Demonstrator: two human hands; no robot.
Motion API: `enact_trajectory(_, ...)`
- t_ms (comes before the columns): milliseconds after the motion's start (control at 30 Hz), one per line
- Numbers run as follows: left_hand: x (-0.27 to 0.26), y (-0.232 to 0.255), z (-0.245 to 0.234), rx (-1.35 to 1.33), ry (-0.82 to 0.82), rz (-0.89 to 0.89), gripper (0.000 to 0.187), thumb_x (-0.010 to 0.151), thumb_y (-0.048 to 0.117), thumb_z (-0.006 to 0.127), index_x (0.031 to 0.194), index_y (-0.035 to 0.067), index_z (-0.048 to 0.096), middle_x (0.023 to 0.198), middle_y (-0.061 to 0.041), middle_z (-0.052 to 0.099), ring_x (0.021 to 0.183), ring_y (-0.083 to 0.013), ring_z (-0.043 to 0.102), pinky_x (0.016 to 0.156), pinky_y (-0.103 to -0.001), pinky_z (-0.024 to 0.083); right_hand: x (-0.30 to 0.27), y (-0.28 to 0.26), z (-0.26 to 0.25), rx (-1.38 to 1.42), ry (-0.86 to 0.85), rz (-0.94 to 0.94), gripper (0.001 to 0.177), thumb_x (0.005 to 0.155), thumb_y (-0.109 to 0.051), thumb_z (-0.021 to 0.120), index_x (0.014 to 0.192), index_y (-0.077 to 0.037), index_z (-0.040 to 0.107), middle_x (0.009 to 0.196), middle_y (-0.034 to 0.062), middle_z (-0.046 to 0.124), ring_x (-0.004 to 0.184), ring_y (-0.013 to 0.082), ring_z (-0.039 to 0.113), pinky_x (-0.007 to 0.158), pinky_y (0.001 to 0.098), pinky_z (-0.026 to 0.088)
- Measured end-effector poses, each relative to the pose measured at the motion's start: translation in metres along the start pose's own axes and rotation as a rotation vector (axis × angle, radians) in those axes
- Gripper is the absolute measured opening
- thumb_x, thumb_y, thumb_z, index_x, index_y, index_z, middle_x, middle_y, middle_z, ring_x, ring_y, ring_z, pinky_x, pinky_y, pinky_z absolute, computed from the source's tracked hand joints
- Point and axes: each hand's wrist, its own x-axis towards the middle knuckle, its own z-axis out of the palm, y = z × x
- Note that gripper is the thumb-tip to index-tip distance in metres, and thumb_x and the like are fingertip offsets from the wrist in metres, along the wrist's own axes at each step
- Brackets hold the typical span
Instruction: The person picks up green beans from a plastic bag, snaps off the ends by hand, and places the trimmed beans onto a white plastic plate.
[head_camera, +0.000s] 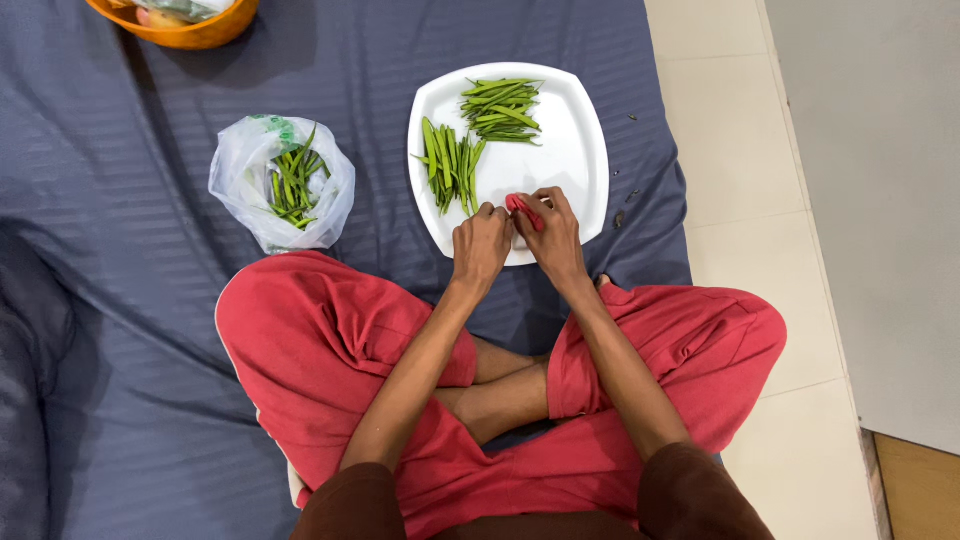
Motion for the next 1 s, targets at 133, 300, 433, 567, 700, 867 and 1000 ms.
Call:
enact_trajectory(133, 0.003, 0.001, 0.000, -0.008, -0.055, -0.020, 0.015, 0.090, 0.012, 0.067, 0.083, -0.002, 0.066, 0.086, -0.020, 0.065, 0.068, -0.0385, 0.069, 0.059, -0.048, 0.055, 0.009, 0.002, 0.000, -0.019, 0.022, 0.024, 0.025, 0.094, -0.008, 0.073, 0.118, -0.001, 0.074, 0.114, 0.0172, 0.063, 0.088, 0.0311, 0.070, 0.075, 0.0407, 0.057)
enact_trajectory(300, 0.003, 0.001, 0.003, 0.008, -0.009, 0.000, 0.014, 0.086, 0.010, 0.068, 0.080, -0.002, 0.066, 0.083, -0.019, 0.066, 0.067, -0.0386, 0.069, 0.057, -0.048, 0.054, 0.016, 0.014, -0.008, -0.068, 0.109, 0.046, 0.023, 0.099, -0.006, 0.069, 0.120, 0.002, 0.073, 0.113, 0.0201, 0.062, 0.092, 0.0341, 0.068, 0.080, 0.0442, 0.055)
enact_trajectory(433, 0.004, 0.002, 0.000, 0.027, -0.041, -0.021, 0.016, 0.089, 0.010, 0.067, 0.082, -0.004, 0.064, 0.084, -0.018, 0.065, 0.069, -0.0375, 0.070, 0.057, -0.047, 0.055, 0.022, 0.031, -0.018, -0.191, 0.200, 0.064, 0.024, 0.097, -0.007, 0.070, 0.118, 0.004, 0.073, 0.115, 0.0230, 0.062, 0.094, 0.0365, 0.067, 0.078, 0.0447, 0.054)
enact_trajectory(567, -0.004, 0.001, -0.008, -0.012, -0.028, -0.030, 0.016, 0.092, 0.014, 0.068, 0.089, -0.001, 0.066, 0.089, -0.018, 0.066, 0.073, -0.0382, 0.070, 0.061, -0.049, 0.055, 0.011, 0.035, -0.020, -0.159, 0.263, 0.082, 0.028, 0.096, -0.009, 0.071, 0.121, 0.004, 0.072, 0.112, 0.0212, 0.062, 0.095, 0.0352, 0.067, 0.081, 0.0432, 0.055)
enact_trajectory(700, -0.004, 0.002, -0.005, -0.036, -0.008, 0.012, 0.016, 0.093, 0.016, 0.067, 0.095, 0.000, 0.067, 0.094, -0.018, 0.065, 0.076, -0.0390, 0.070, 0.064, -0.050, 0.056, 0.000, 0.018, -0.018, -0.099, 0.324, -0.022, 0.026, 0.097, -0.009, 0.072, 0.121, 0.002, 0.074, 0.113, 0.0187, 0.063, 0.097, 0.0350, 0.067, 0.083, 0.0444, 0.055)
enact_trajectory(867, -0.001, -0.004, 0.005, 0.016, -0.040, 0.004, 0.014, 0.092, 0.012, 0.066, 0.095, -0.002, 0.067, 0.095, -0.019, 0.064, 0.077, -0.0388, 0.070, 0.065, -0.049, 0.057, -0.010, -0.013, -0.008, 0.003, 0.064, -0.093, 0.029, 0.095, -0.008, 0.072, 0.122, 0.001, 0.071, 0.117, 0.0180, 0.060, 0.093, 0.0326, 0.066, 0.080, 0.0429, 0.055)
enact_trajectory(1000, -0.001, -0.007, 0.013, 0.132, -0.038, 0.055, 0.008, 0.091, 0.006, 0.064, 0.091, -0.002, 0.066, 0.092, -0.019, 0.064, 0.080, -0.0365, 0.071, 0.063, -0.046, 0.058, -0.003, -0.013, -0.003, -0.021, 0.008, -0.052, 0.030, 0.091, -0.004, 0.072, 0.120, -0.002, 0.074, 0.114, 0.0166, 0.061, 0.091, 0.0329, 0.066, 0.077, 0.0426, 0.056)
